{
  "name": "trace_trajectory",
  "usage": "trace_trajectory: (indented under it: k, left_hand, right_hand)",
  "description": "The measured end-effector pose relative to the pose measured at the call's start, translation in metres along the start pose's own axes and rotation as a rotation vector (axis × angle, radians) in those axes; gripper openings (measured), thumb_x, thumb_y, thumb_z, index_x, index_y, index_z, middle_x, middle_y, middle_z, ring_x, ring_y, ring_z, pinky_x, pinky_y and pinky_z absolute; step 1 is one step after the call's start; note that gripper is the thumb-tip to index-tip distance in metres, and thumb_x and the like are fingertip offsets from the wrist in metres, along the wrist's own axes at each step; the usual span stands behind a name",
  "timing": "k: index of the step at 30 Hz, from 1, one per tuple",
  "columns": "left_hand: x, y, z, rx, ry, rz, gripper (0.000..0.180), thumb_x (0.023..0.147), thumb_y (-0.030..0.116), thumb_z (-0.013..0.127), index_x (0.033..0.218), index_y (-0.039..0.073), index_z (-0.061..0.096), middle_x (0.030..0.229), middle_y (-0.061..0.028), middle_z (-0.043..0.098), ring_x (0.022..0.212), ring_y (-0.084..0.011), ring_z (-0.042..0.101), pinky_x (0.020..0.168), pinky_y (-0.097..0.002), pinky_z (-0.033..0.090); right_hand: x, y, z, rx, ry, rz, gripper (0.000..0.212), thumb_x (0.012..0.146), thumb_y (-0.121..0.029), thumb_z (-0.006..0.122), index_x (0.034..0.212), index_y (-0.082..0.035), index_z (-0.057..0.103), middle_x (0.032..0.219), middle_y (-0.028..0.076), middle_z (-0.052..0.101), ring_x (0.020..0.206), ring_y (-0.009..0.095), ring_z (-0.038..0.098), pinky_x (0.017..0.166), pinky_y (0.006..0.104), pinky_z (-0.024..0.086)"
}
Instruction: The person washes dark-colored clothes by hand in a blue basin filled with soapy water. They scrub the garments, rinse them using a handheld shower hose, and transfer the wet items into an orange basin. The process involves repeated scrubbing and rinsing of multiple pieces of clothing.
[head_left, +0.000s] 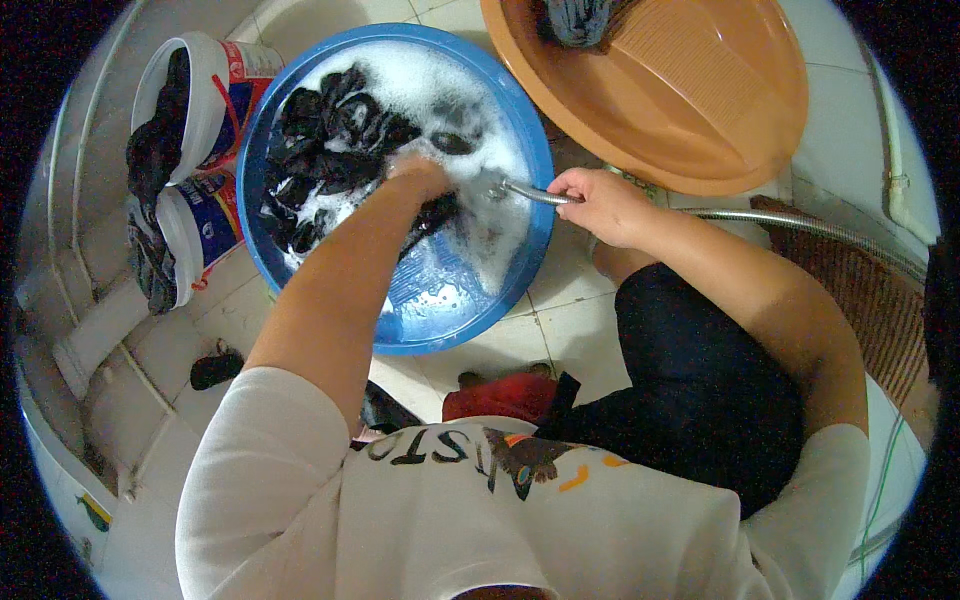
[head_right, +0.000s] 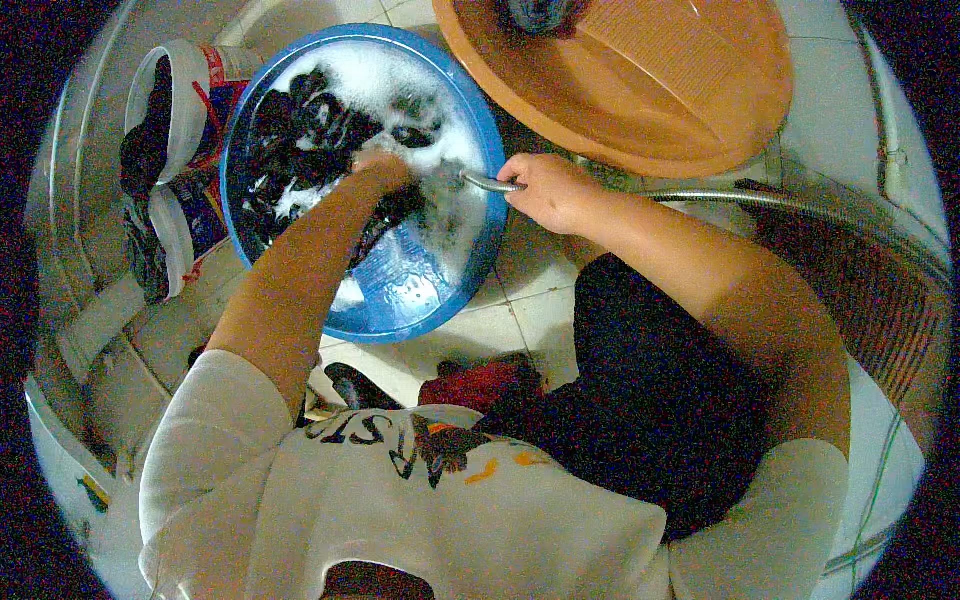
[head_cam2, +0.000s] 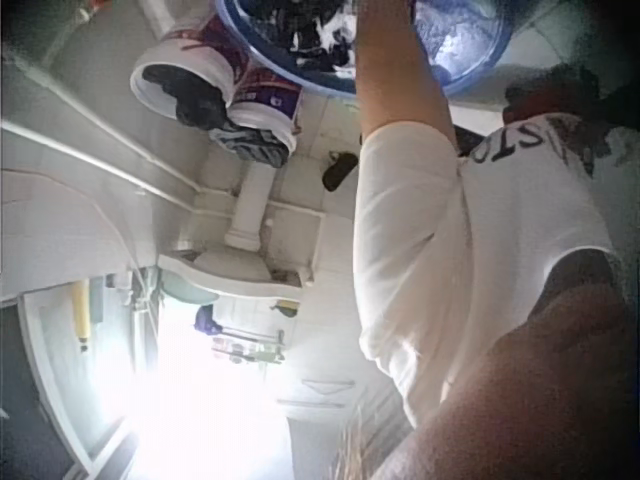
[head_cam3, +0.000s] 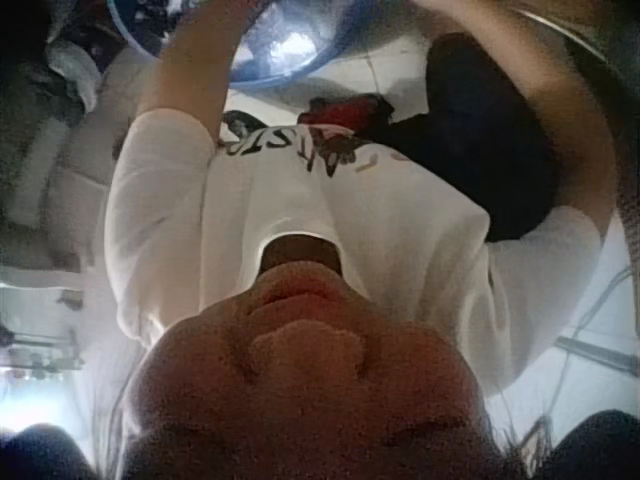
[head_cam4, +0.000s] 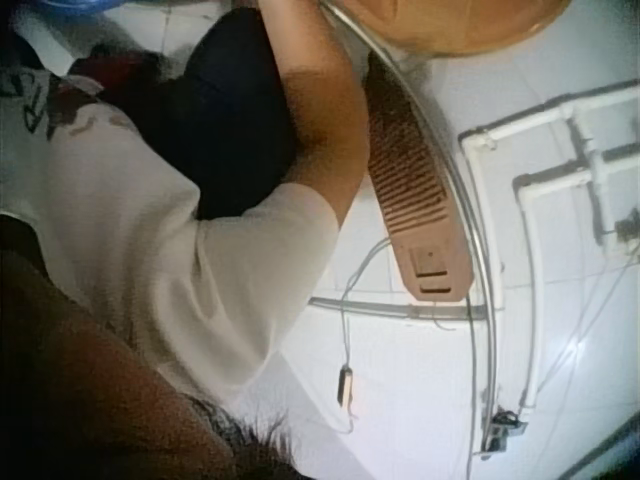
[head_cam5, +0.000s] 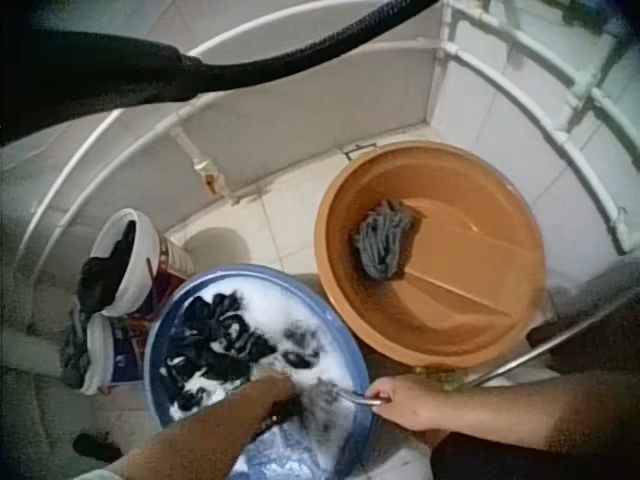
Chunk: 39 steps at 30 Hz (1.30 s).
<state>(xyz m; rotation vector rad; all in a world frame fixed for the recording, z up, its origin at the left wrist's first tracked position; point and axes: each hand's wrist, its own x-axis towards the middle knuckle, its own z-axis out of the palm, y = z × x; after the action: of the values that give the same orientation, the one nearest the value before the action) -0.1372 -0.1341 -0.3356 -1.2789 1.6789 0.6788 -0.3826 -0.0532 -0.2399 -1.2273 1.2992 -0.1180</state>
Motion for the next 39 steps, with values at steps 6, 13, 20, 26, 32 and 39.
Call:
trace_trajectory:
  k: [6,13,20,26,32,39]
  left_hand:
    - [-0.029,-0.04,0.002,-0.469,0.72,0.376,0.054,0.063,0.039,0.072,0.1,0.002,0.056,0.096,-0.0169,0.06,0.089,-0.033,0.057,0.076,-0.0368,0.046]
    - [-0.134,-0.091,0.063,-1.131,0.132,0.248,0.038,0.073,0.028,0.068,0.096,0.001,0.053,0.077,-0.011,0.059,0.068,-0.018,0.055,0.066,-0.032,0.044]
    - [-0.078,-0.036,0.031,-0.488,0.905,0.455,0.061,0.065,0.043,0.069,0.114,0.011,0.052,0.126,-0.0181,0.039,0.115,-0.0375,0.036,0.094,-0.0467,0.031]
    - [-0.128,-0.009,0.076,-0.294,0.536,0.272,0.061,0.058,0.049,0.07,0.108,0.015,0.055,0.132,-0.0161,0.029,0.125,-0.0368,0.02,0.09,-0.064,0.025]
    - [-0.152,-0.037,0.152,-0.307,0.778,0.164,0.069,0.046,0.05,0.075,0.103,0.017,0.055,0.122,-0.0179,0.039,0.111,-0.0437,0.033,0.086,-0.0559,0.031]
    - [-0.073,-0.06,0.105,-0.559,0.513,-0.291,0.043,0.064,0.037,0.066,0.098,0.011,0.061,0.101,-0.0158,0.058,0.095,-0.0353,0.051,0.082,-0.0402,0.041]
  right_hand:
    - [0.008,0.01,0.0,-0.005,-0.006,-0.021,0.027,0.076,-0.009,0.057,0.102,-0.002,0.054,0.081,0.007,0.059,0.074,0.014,0.054,0.068,0.0273,0.043]
    - [0.009,0.006,0.001,-0.018,-0.008,-0.082,0.026,0.075,-0.009,0.058,0.1,-0.001,0.055,0.081,0.009,0.059,0.074,0.017,0.055,0.068,0.0294,0.044]
    - [0.012,0.011,0.014,0.005,-0.023,-0.108,0.026,0.073,-0.014,0.059,0.096,-0.002,0.056,0.082,0.015,0.06,0.076,0.025,0.058,0.068,0.0349,0.046]
    - [-0.001,0.017,0.018,-0.01,0.021,-0.078,0.025,0.074,-0.013,0.058,0.096,-0.002,0.056,0.082,0.014,0.06,0.076,0.024,0.058,0.068,0.0339,0.046]
    - [-0.003,0.018,0.027,0.021,0.011,-0.008,0.024,0.075,-0.01,0.057,0.098,-0.002,0.056,0.083,0.011,0.059,0.077,0.02,0.056,0.069,0.0309,0.045]
    - [0.002,0.028,0.042,0.038,-0.02,-0.026,0.025,0.076,-0.006,0.057,0.101,-0.001,0.054,0.081,0.006,0.058,0.074,0.012,0.052,0.067,0.025,0.042]
